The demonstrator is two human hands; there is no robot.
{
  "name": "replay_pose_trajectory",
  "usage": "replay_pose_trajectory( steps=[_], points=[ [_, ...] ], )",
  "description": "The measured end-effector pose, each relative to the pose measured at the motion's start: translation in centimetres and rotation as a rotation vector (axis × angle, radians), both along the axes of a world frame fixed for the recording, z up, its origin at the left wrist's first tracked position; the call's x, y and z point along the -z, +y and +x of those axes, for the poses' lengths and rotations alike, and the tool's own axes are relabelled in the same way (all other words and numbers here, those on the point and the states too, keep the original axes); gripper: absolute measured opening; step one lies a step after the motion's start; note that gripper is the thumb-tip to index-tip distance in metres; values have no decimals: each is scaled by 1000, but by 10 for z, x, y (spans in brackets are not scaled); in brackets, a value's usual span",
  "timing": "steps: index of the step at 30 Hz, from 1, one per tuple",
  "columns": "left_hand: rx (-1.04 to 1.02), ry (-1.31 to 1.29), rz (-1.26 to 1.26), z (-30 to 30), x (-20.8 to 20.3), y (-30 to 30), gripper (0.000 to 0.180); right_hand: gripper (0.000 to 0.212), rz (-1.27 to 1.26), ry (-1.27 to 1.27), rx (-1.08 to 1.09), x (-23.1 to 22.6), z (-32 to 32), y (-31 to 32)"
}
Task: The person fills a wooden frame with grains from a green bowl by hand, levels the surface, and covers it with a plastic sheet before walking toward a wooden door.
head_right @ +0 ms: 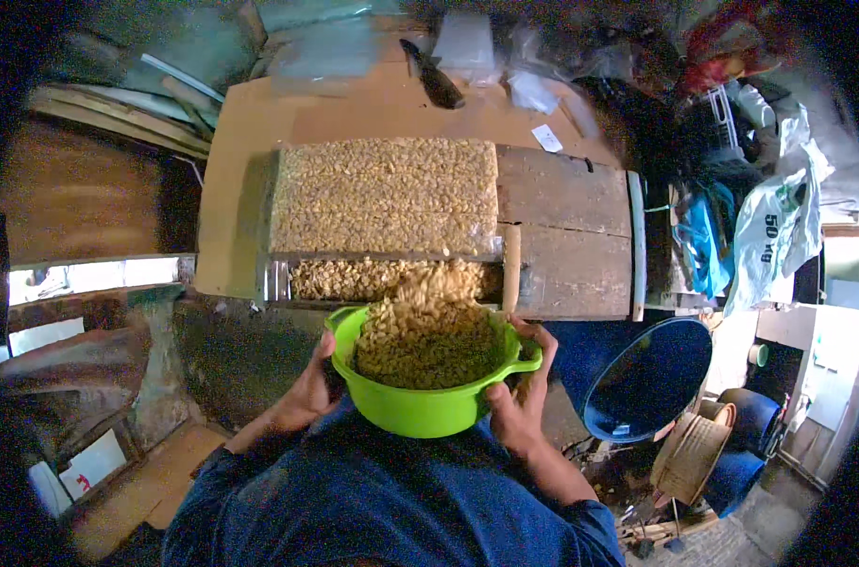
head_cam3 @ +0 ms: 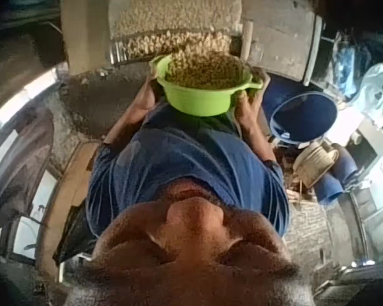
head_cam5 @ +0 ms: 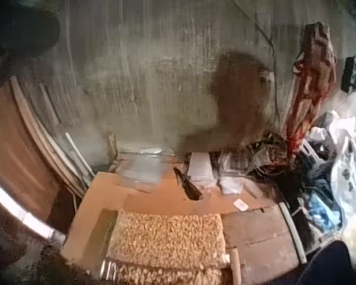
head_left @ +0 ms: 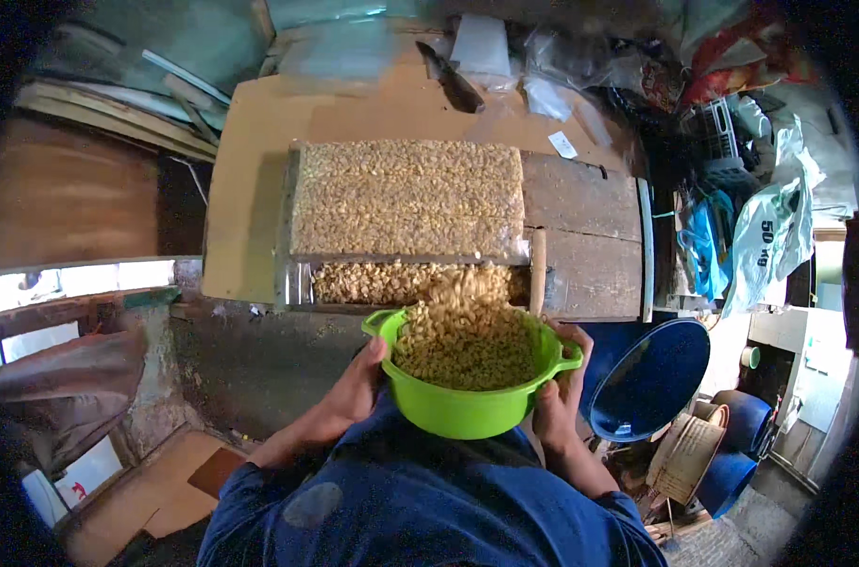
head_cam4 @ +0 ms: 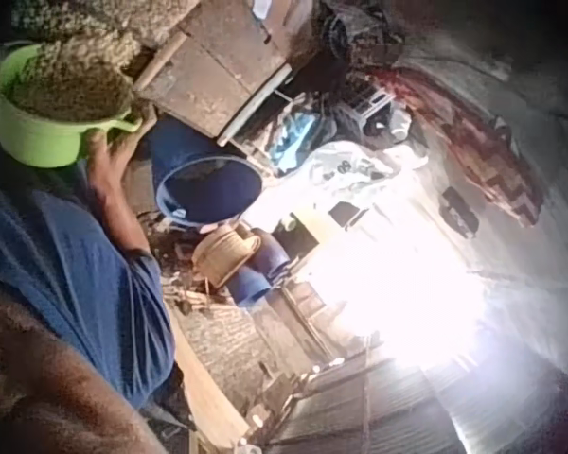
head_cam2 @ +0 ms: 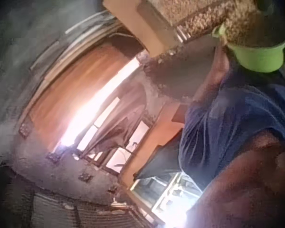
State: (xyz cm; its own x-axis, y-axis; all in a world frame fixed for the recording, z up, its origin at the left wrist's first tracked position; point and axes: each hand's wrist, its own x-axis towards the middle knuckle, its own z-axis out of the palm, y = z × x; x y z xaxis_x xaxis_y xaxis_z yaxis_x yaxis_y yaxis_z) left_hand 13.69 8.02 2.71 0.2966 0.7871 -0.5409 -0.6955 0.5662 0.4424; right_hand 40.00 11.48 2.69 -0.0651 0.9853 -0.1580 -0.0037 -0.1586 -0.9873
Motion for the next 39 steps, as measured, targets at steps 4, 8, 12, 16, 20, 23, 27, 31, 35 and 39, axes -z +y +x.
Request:
replay_pose_trajectory(
  steps=[4, 8, 12, 16, 20, 23, 27, 31, 35, 39],
  points=[
    [-17, 117, 89, -20, 14, -13, 76, 104, 9, -1, -48, -6, -20, 3],
    [-33, 117, 138, -35, 11, -19, 75, 103, 48, -11, -85, -8, -36, 2],
    [-48, 154, 126, -51, 11, -23, 73, 104, -23, 61, -67, -8, -58, -1],
    [19, 354, 336, -72, 0, -26, 73, 103, 75, 7, -133, -1, -63, -6],
    [-29, 312, 88, -85, -1, -39, 76, 101, 93, 17, -92, 2, -78, -15],
    [-58, 99, 104, -97, 26, -42, 75, 101, 3, 84, -99, -1, -93, -12],
    [-81, 217, 47, -106, 15, -43, 73, 99, 40, 93, -108, 5, -98, -18],
    [-109, 181, 110, -119, 22, -42, 70, 104, -11, 37, -108, 4, -112, -18],
    [-90, 204, 38, -128, -3, -48, 71, 103, 29, 51, -142, 2, -118, -19],
    [-99, 152, 25, -133, -4, -47, 79, 104, -49, 124, -117, -12, -135, -20]
  ],
)
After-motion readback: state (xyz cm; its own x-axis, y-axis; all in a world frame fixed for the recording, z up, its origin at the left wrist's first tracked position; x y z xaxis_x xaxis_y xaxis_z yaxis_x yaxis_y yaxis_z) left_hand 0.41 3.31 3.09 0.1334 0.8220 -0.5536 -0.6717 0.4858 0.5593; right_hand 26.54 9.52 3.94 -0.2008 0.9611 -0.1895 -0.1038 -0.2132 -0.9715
